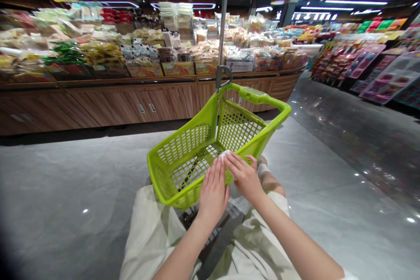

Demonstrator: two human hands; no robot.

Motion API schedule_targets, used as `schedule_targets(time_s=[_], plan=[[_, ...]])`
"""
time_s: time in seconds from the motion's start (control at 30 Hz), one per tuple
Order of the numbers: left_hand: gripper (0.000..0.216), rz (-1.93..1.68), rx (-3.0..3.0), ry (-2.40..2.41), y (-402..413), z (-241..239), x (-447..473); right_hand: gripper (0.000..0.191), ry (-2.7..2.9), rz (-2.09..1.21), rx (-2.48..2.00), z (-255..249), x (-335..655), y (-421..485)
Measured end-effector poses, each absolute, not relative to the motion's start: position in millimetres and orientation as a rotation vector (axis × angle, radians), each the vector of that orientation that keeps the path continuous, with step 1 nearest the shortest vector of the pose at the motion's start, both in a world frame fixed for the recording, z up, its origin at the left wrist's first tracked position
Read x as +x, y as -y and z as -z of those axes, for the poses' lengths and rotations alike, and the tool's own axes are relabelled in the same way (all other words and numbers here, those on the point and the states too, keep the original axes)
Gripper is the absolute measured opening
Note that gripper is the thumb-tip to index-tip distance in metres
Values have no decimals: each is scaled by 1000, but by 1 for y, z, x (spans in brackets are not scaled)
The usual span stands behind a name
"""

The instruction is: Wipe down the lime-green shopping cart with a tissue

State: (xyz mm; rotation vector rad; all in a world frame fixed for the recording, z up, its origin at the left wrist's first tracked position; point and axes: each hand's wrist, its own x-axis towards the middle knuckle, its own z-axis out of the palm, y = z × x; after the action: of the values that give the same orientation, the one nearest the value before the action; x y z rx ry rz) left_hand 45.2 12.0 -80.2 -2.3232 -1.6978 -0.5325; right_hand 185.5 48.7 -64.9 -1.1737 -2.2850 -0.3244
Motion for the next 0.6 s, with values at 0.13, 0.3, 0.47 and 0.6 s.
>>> schedule_targets(time_s=[0.13, 0.3, 0.47, 0.6], plan=[[77, 527, -2327, 1697, -12, 80, 45, 81, 2380, 393, -1190, 60, 194, -55], [76, 552, -2350, 1681, -11, 79, 40, 73, 2399, 451, -1147, 48, 235, -76], [78, 529, -2365, 1678, -11, 80, 40, 69, 2097, 634, -1321, 34, 283, -107], [79, 524, -2353, 1698, -11, 80, 44, 69, 2071, 580, -1312, 49, 254, -96]])
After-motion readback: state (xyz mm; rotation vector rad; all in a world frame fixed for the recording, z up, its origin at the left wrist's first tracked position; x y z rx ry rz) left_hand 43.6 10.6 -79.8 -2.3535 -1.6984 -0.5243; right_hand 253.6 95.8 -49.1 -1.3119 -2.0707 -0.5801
